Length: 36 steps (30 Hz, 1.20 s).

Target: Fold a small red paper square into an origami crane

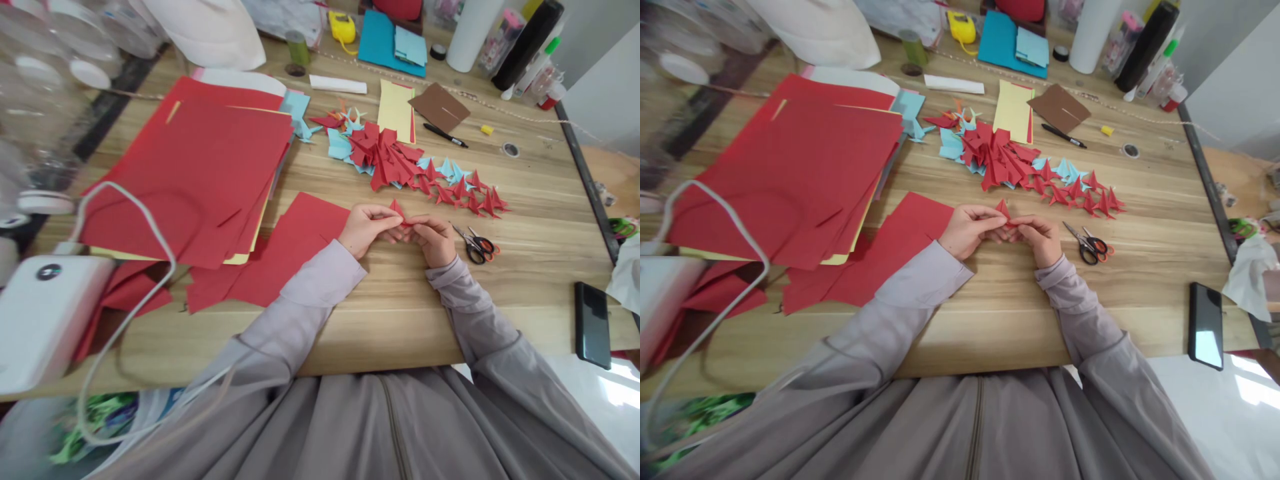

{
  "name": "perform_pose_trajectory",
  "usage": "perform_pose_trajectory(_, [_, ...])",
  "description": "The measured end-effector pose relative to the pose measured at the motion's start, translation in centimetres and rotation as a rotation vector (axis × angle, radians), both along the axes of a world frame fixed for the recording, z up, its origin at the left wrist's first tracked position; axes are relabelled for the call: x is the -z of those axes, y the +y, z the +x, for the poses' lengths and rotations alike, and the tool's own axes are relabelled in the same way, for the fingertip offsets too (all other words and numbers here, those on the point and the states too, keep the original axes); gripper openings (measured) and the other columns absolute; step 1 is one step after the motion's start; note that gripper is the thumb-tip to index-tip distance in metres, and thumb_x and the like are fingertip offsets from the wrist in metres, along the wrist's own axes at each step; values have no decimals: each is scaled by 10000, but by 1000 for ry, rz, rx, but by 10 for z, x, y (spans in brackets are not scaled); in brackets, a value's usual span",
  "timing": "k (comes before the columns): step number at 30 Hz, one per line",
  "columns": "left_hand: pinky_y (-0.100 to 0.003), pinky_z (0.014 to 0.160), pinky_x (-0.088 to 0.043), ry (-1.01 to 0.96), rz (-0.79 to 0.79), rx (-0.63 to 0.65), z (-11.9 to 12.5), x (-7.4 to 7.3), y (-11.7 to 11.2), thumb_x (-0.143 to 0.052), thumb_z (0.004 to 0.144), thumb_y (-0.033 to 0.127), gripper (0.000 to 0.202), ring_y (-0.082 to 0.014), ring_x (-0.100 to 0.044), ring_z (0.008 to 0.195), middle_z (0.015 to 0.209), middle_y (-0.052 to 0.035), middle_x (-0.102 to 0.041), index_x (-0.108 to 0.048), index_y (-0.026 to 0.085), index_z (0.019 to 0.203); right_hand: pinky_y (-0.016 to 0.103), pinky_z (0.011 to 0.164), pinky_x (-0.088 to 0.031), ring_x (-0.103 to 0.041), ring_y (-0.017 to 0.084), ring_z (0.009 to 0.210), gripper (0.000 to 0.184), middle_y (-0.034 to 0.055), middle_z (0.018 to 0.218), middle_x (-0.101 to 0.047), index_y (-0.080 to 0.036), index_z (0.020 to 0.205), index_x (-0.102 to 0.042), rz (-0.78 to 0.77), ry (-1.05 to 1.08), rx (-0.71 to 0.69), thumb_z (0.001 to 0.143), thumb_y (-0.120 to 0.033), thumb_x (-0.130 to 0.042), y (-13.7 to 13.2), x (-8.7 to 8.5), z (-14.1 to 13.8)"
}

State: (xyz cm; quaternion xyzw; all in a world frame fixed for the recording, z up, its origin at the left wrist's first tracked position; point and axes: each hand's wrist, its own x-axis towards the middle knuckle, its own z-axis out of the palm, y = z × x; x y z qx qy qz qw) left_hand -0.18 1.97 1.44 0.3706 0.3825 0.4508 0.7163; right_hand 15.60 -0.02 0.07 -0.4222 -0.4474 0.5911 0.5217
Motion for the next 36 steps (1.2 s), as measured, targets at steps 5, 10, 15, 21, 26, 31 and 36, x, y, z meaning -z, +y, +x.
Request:
perform_pose_trajectory(5, [-254,496,-513,60,65,-29,2,3,-1,-813,541,283,284,-138,-627,483,567,-41,-674,-677,103,712,276,565,-509,-610,118,532,313,-21,629,-697,-200,847,-683,-17,-37,52,629,-405,-779,3,3,-1])
perform_pose_trajectory(10, [-259,517,-514,127,112,-61,5,4,-4,-797,567,285,276,-119,-606,475,564,-28,-669,-697,105,751,250,524,-489,-609,109,513,321,-15,605,-692,-183,744,-647,-33,-37,34,620,-445,-784,6,7,-1])
perform_pose_trajectory(15, [-252,521,-511,113,100,-67,6,5,-5,-765,635,350,355,-136,-642,540,641,-42,-697,-706,112,891,248,488,-462,-578,104,472,340,-24,572,-671,-186,717,-625,-32,-67,68,605,-463,-787,6,7,-1])
perform_pose_trajectory(21, [-232,498,-501,63,72,-97,4,4,-1,-736,663,379,339,-151,-664,603,697,-60,-711,-718,119,880,240,448,-432,-550,97,421,327,-27,537,-662,-187,670,-625,-46,-71,99,582,-451,-797,5,2,-2])
perform_pose_trajectory(26, [-251,558,-524,181,144,-87,2,6,-2,-801,567,309,290,-132,-637,587,653,-34,-698,-732,132,786,233,435,-430,-547,97,417,311,-21,522,-653,-181,664,-623,-32,-120,96,599,-438,-784,4,-1,-2])
perform_pose_trajectory(31, [-253,570,-519,181,148,-58,3,6,-4,-804,558,283,269,-113,-614,551,630,-26,-685,-720,125,760,237,437,-445,-546,96,417,333,-16,524,-648,-179,647,-626,5,-154,50,615,-476,-772,1,-6,-3])
perform_pose_trajectory(36, [-237,541,-499,185,143,-103,5,6,-4,-804,548,243,242,-93,-577,503,583,-8,-663,-714,128,741,231,448,-445,-556,94,430,359,-3,541,-656,-178,632,-627,6,-153,42,671,-520,-728,1,-4,-3])
